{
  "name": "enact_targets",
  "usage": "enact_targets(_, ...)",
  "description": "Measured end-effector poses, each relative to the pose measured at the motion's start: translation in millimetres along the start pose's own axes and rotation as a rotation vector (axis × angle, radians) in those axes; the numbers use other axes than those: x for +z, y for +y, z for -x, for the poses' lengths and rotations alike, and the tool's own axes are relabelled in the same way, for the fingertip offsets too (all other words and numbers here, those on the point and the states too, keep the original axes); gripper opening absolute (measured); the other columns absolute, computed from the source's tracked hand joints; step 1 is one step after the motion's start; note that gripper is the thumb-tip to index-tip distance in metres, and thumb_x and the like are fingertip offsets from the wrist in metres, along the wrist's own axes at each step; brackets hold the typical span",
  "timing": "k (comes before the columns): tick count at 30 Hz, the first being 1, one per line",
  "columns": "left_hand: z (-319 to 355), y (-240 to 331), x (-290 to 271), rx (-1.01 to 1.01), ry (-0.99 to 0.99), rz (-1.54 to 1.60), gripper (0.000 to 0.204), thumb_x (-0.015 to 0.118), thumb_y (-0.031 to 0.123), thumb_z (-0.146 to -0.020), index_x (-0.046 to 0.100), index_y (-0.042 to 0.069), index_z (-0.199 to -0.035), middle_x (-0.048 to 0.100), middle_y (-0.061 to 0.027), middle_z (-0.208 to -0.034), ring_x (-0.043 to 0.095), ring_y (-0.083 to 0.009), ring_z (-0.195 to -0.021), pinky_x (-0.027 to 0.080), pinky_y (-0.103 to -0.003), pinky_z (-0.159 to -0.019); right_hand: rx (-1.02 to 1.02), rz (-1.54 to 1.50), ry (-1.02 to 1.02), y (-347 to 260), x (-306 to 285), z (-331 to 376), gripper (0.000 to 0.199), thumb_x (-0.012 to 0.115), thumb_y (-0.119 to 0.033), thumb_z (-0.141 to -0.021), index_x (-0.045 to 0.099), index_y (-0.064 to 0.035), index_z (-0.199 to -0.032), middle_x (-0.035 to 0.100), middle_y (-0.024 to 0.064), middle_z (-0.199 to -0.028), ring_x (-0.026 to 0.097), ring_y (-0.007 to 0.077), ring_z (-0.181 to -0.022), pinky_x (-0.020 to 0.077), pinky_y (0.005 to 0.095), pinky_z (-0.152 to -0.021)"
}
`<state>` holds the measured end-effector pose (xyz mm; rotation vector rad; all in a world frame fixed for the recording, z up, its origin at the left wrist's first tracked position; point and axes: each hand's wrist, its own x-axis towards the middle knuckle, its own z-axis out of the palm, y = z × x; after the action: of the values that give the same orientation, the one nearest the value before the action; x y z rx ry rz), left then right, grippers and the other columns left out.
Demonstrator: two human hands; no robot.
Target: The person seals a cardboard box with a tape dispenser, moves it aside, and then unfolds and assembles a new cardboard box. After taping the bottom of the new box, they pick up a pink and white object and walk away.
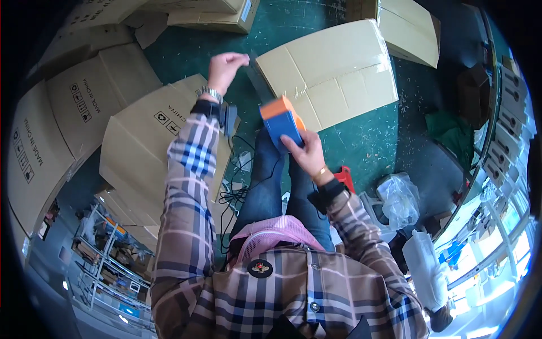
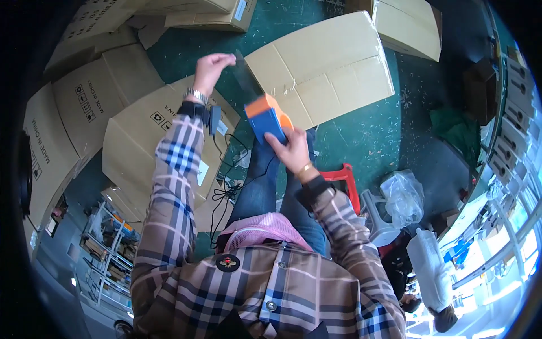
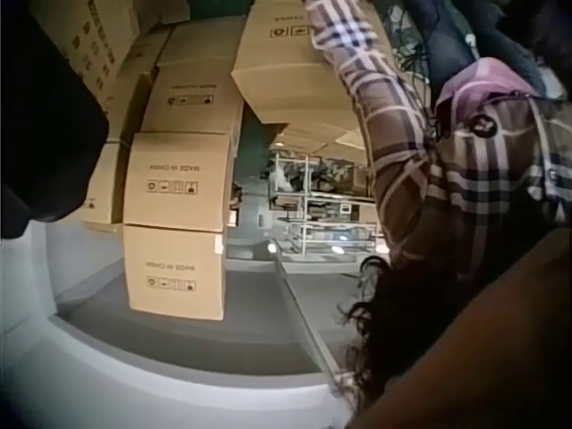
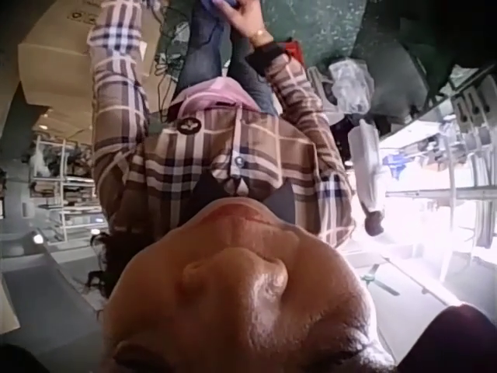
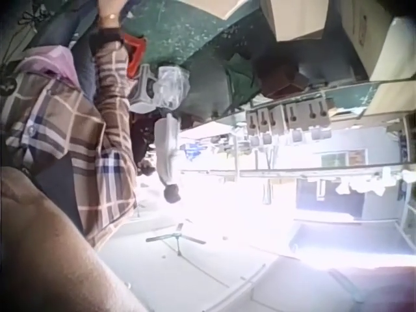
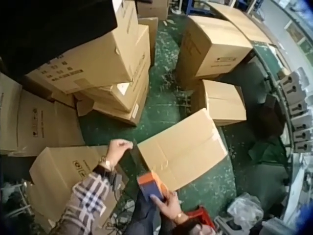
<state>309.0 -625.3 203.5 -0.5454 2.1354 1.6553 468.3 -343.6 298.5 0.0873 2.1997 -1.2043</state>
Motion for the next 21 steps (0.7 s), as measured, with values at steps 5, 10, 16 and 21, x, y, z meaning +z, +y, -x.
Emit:
enact_targets(5,-59,-10,-13,-0.070,-0.075,0.040,0.025,0.080,0.023,-0.087,0.076,0.002,-0.101,0.075,-0.0032,-0.096,0.067,-0.0103,-0.093,0.051,-0.025,-0.090,0.100,-0.288,0.127,-1,25,-69,0.043,0.077,-0.040,-0.086,0.072,0.0025,-0.083,0.065,0.0135,-0.063,0.062,0.0185,-0.056,0.0503,0.0348,-0.058)
enact_targets(10,-72,-20,-11,-0.145,-0.160,-0.151,0.051,0.090,0.033,-0.076,0.069,0.001,-0.110,0.069,-0.0046,-0.103,0.064,-0.0120,-0.100,0.050,-0.027,-0.092,0.171,-0.316,0.126,-1,35,-83,0.044,0.078,-0.040,-0.086,0.073,0.0030,-0.087,0.068,0.0119,-0.065,0.065,0.0162,-0.058,0.0517,0.0337,-0.058)
enact_targets(16,-66,-38,6,-0.158,-0.164,-0.193,0.072,0.094,0.040,-0.069,0.062,-0.001,-0.118,0.065,-0.0092,-0.110,0.064,-0.0162,-0.104,0.051,-0.030,-0.095,0.201,-0.327,0.143,7,42,-82,0.044,0.078,-0.040,-0.086,0.074,0.0031,-0.089,0.070,0.0115,-0.067,0.066,0.0165,-0.059,0.0524,0.0330,-0.059)
enact_targets(21,-62,-45,12,-0.154,-0.115,-0.358,0.080,0.096,0.045,-0.064,0.063,-0.003,-0.118,0.065,-0.0126,-0.114,0.064,-0.0194,-0.108,0.050,-0.031,-0.098,0.234,-0.330,0.164,13,50,-81,0.045,0.078,-0.041,-0.086,0.074,0.0031,-0.087,0.069,0.0124,-0.067,0.065,0.0171,-0.058,0.0521,0.0332,-0.059)
